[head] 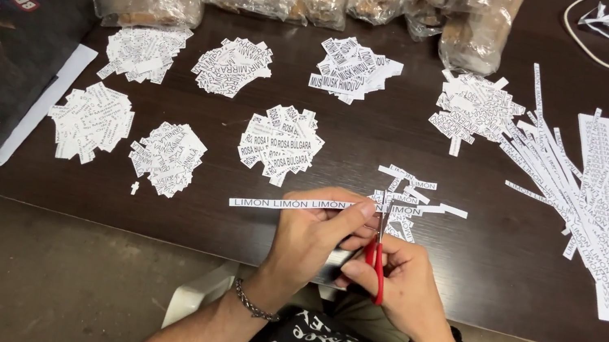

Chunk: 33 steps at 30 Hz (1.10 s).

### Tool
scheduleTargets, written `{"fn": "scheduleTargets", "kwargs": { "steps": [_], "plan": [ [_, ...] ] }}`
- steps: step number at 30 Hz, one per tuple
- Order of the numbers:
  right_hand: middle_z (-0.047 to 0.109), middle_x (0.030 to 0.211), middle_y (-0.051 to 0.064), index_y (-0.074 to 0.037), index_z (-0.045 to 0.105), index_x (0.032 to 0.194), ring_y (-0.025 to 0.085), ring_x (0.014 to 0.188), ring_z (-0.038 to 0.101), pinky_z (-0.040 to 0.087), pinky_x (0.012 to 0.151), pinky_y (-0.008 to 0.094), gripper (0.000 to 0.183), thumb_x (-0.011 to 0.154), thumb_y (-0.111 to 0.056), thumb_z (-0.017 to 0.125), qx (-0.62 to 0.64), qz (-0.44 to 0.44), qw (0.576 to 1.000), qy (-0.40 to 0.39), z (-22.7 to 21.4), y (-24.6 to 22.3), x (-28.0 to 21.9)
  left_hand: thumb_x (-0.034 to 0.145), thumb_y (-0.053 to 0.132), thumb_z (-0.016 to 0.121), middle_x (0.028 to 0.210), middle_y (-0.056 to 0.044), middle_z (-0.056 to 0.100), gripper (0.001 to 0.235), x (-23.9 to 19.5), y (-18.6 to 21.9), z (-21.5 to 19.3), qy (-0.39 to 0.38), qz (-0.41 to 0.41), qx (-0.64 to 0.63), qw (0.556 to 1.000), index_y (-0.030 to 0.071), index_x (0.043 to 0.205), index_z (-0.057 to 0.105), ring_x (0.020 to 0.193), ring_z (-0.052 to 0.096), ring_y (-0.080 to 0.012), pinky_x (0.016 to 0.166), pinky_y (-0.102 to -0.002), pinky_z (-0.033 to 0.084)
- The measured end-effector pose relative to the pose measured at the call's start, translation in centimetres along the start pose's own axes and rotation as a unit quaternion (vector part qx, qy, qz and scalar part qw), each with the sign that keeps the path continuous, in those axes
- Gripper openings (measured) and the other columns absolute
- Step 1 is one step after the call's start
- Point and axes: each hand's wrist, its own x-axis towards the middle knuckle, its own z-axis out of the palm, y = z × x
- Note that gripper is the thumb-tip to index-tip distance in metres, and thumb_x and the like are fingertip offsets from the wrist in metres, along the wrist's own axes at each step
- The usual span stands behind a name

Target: Cutting individual labels from a printed paper strip using scissors at a workshop table.

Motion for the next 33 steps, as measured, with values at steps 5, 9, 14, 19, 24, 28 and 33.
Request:
{"fn": "scheduleTargets", "kwargs": {
  "steps": [5, 9, 14, 19, 24, 28, 33],
  "plan": [
    [0.080, 0.063, 0.016, 0.002, 0.078, 0.091, 0.020, 0.059, 0.078, 0.066, 0.065, 0.030, 0.013, 0.081, -0.006, 0.077, -0.011, 0.044, 0.999, 0.018, 0.3, -0.1, 0.2, 0.089, 0.011, 0.071, 0.074, -0.013, 0.078, 0.016, 0.2, -0.1, 0.0, 0.006, -0.012, -0.009, 1.000, -0.001, 0.081, 0.078, 0.066, 0.075, -0.0179, 0.062, -0.026, 0.064],
    [0.076, 0.059, 0.021, 0.004, 0.076, 0.088, 0.024, 0.052, 0.075, 0.065, 0.060, 0.032, 0.010, 0.083, -0.004, 0.078, 0.048, 0.037, 0.993, 0.105, 0.4, 1.4, 0.3, 0.087, 0.012, 0.071, 0.082, -0.016, 0.080, 0.016, 0.2, -0.1, 0.1, 0.010, -0.041, -0.018, 0.999, -0.003, 0.086, 0.078, 0.071, 0.079, -0.0228, 0.066, -0.028, 0.066],
    [0.079, 0.083, 0.009, -0.004, 0.081, 0.086, 0.013, 0.100, 0.071, 0.061, 0.084, 0.028, 0.010, 0.085, -0.013, 0.077, -0.037, -0.093, 0.966, 0.237, -1.0, 0.6, 0.9, 0.090, 0.010, 0.068, 0.097, -0.011, 0.080, 0.015, 0.0, -1.1, -0.3, -0.024, 0.072, 0.050, 0.996, 0.002, 0.096, 0.079, 0.092, 0.075, -0.0183, 0.085, -0.027, 0.061],
    [0.075, 0.075, 0.021, 0.008, 0.066, 0.111, 0.020, 0.065, 0.072, 0.062, 0.068, 0.033, 0.037, 0.079, 0.001, 0.084, 0.060, -0.118, 0.961, 0.243, -2.3, 1.4, 1.8, 0.086, 0.004, 0.078, 0.102, -0.020, 0.078, 0.011, 0.0, -2.7, -0.3, -0.050, 0.041, -0.058, 0.996, -0.006, 0.088, 0.077, 0.096, 0.075, -0.0240, 0.084, -0.034, 0.062],
    [0.073, 0.073, 0.019, 0.008, 0.066, 0.108, 0.018, 0.061, 0.069, 0.061, 0.065, 0.031, 0.031, 0.082, 0.000, 0.082, 0.070, -0.129, 0.953, 0.266, -1.9, 0.3, 1.4, 0.086, 0.004, 0.073, 0.098, -0.021, 0.078, 0.011, 0.0, -1.6, -1.0, -0.020, 0.052, -0.060, 0.997, -0.005, 0.082, 0.075, 0.089, 0.074, -0.0194, 0.076, -0.031, 0.061],
    [0.075, 0.100, 0.011, 0.003, 0.081, 0.082, 0.018, 0.068, 0.070, 0.059, 0.067, 0.027, 0.019, 0.086, -0.008, 0.066, -0.040, -0.080, 0.985, 0.151, -2.6, 0.3, 0.3, 0.090, 0.010, 0.067, 0.097, -0.015, 0.079, 0.016, 0.4, 0.3, -1.5, 0.007, 0.058, -0.007, 0.998, -0.001, 0.096, 0.078, 0.075, 0.073, -0.0187, 0.069, -0.025, 0.062],
    [0.081, 0.076, 0.015, 0.003, 0.071, 0.105, 0.024, 0.071, 0.081, 0.064, 0.071, 0.033, 0.030, 0.076, -0.003, 0.073, 0.045, -0.034, 0.998, -0.032, -0.6, 1.0, -0.5, 0.089, 0.013, 0.070, 0.090, -0.018, 0.079, 0.018, 0.3, 1.2, -0.4, 0.025, 0.017, -0.035, 0.999, -0.003, 0.092, 0.078, 0.073, 0.077, -0.0239, 0.060, -0.030, 0.065]
  ]
}}
